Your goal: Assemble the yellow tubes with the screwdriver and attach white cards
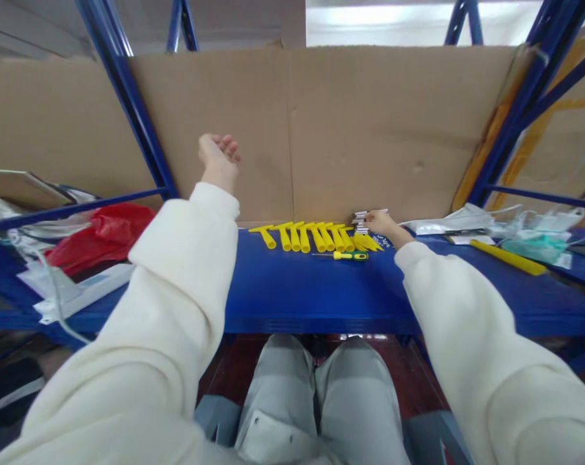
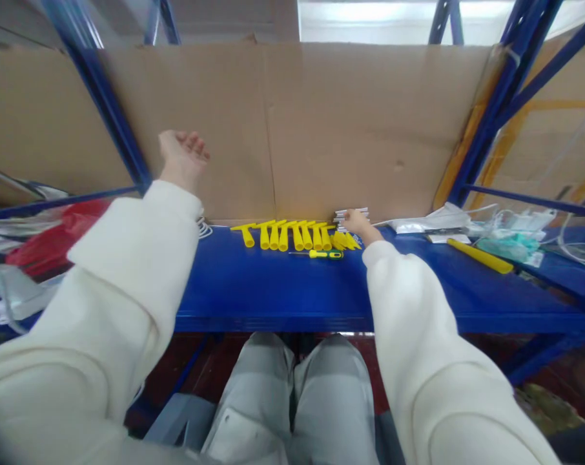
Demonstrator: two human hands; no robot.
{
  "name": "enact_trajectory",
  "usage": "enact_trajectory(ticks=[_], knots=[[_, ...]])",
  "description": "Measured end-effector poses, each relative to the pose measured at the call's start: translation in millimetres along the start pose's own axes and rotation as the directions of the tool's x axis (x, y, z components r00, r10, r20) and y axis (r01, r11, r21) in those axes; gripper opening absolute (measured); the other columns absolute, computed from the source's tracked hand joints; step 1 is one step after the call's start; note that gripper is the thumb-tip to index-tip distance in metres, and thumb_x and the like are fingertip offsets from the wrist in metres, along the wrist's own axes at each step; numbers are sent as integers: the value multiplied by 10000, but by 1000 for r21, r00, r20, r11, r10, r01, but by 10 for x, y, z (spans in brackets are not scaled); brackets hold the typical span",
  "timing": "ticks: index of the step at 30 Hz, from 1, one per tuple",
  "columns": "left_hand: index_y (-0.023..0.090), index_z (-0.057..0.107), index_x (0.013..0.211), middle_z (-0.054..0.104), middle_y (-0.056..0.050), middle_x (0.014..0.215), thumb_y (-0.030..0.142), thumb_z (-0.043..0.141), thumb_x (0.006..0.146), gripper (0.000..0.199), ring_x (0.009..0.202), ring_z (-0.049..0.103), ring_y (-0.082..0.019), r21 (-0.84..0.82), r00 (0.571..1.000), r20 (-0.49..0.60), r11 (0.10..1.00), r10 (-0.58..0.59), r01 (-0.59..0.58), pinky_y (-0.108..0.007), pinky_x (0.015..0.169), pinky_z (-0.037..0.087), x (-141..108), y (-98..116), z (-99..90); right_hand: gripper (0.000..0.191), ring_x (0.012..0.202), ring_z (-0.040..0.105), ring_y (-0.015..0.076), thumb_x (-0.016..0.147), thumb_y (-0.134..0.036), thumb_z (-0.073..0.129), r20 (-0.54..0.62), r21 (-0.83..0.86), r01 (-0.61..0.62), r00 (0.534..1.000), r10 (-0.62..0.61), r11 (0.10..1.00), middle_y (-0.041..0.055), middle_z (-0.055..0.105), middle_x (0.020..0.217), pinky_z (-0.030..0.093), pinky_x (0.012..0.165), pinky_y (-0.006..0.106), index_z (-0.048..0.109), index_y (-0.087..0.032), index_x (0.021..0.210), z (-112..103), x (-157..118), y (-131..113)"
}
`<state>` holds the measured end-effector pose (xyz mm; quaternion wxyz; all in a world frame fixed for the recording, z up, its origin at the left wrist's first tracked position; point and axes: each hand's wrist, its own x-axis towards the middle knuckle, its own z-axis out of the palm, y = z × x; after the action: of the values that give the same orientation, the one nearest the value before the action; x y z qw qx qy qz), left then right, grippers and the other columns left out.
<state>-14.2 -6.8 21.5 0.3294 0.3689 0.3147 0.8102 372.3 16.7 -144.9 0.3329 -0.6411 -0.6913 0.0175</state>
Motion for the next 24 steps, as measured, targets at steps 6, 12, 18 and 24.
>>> enact_trajectory(ticks=[6,12,18,24], knots=[[211,529,839,620,18,720,336,515,843,126,643,630,-123,22,998,-19,998,-66,66,-231,611,445,-1022,-725,-149,344,1004,706,241,768,-76,575,-12,102,-86,996,87,991,142,759,1050,533,926,342,731,-90,1074,318,273,-144],[219,472,778,563,38,648,100,465,732,128,570,554,-112,277,991,-119,961,54,-19,-216,595,432,-1234,-1289,-330,356,1040,692,249,844,-118,500,-236,303,70,972,3,951,181,729,1141,522,953,390,682,-91,1149,449,354,-224],[223,503,816,599,15,742,54,479,758,180,743,627,-138,512,980,108,835,168,-200,-247,733,487,-1168,-1531,-424,359,1059,680,303,855,-137,474,-234,43,215,952,-199,976,203,726,1136,511,965,435,694,-104,1136,412,-26,88],[205,557,833,686,-50,900,70,510,813,144,968,660,-194,768,988,114,622,105,-155,-308,875,484,-1172,-1517,-278,290,999,699,288,874,-194,507,-194,25,251,951,-242,968,156,759,1050,529,929,406,731,-144,1051,257,-240,41]])
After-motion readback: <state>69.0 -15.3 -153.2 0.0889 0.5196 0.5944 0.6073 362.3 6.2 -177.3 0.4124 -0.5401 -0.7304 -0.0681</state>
